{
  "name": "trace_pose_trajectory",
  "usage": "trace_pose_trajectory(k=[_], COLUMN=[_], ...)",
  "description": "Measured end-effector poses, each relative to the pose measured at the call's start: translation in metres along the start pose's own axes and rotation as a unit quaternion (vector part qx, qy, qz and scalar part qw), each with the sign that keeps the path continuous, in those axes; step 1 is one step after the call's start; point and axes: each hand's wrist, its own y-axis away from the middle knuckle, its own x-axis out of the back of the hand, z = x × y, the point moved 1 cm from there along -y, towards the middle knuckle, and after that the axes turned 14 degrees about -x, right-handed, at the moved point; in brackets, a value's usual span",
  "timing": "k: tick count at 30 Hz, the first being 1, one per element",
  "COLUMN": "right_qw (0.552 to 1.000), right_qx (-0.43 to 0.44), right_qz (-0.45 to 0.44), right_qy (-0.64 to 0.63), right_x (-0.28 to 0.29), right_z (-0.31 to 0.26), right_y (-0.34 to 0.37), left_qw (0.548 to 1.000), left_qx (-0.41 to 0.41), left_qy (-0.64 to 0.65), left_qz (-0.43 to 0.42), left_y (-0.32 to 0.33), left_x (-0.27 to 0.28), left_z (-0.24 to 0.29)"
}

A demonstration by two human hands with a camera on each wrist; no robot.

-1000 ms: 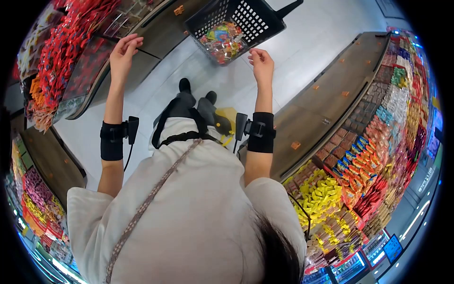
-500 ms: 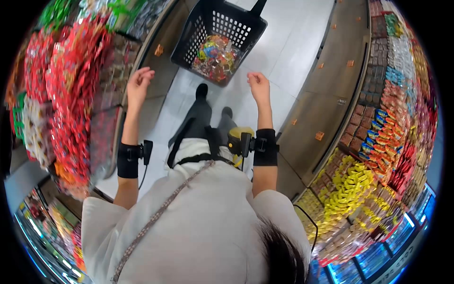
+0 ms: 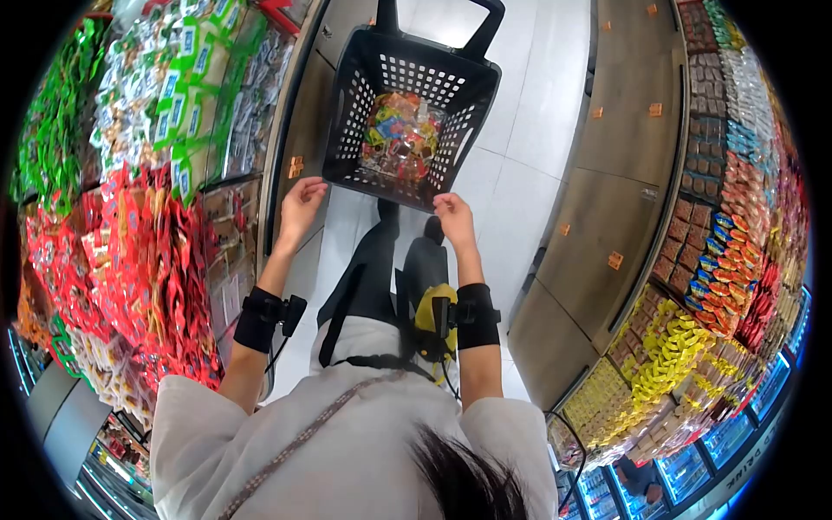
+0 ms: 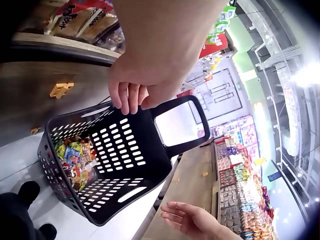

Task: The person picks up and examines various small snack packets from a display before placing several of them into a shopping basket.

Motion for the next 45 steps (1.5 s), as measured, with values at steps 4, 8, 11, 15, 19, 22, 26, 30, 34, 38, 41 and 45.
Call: trace_pose_trajectory(k=[4, 8, 11, 15, 19, 22, 26, 30, 34, 38, 41, 45], right_qw=[0.999, 0.997, 0.998, 0.996, 0.996, 0.995, 0.994, 0.994, 0.994, 0.994, 0.993, 0.994], right_qx=[-0.032, -0.067, -0.065, -0.089, -0.083, -0.096, -0.113, -0.112, -0.109, -0.113, -0.113, -0.107], right_qz=[-0.027, -0.026, -0.009, 0.003, -0.002, -0.005, -0.01, -0.015, -0.012, 0.0, -0.001, -0.003], right_qy=[-0.001, -0.015, -0.022, -0.023, -0.017, -0.013, 0.001, -0.006, 0.001, 0.013, 0.021, 0.011], right_x=[-0.013, -0.026, -0.032, -0.034, -0.032, -0.035, -0.039, -0.044, -0.043, -0.045, -0.045, -0.049], right_z=[0.014, 0.026, 0.034, 0.043, 0.053, 0.058, 0.065, 0.078, 0.079, 0.077, 0.072, 0.071], right_y=[-0.012, -0.027, -0.038, -0.053, -0.065, -0.074, -0.086, -0.102, -0.111, -0.121, -0.127, -0.14], left_qw=[0.998, 0.998, 0.998, 0.997, 0.995, 0.996, 0.996, 0.995, 0.996, 0.992, 0.989, 0.985], left_qx=[0.01, 0.01, 0.014, 0.021, 0.039, 0.038, 0.029, 0.038, 0.036, 0.043, 0.041, 0.03], left_qy=[-0.048, -0.048, -0.041, -0.027, -0.037, -0.016, -0.038, -0.04, -0.033, -0.071, -0.094, -0.12], left_qz=[-0.029, -0.035, -0.048, -0.062, -0.082, -0.079, -0.079, -0.086, -0.079, -0.097, -0.11, -0.124], left_y=[-0.016, -0.022, -0.025, -0.029, -0.032, -0.035, -0.04, -0.048, -0.059, -0.074, -0.082, -0.096], left_x=[-0.013, -0.033, -0.049, -0.07, -0.09, -0.1, -0.106, -0.104, -0.105, -0.109, -0.117, -0.128], left_z=[-0.009, -0.034, -0.052, -0.069, -0.084, -0.099, -0.112, -0.121, -0.131, -0.132, -0.131, -0.145])
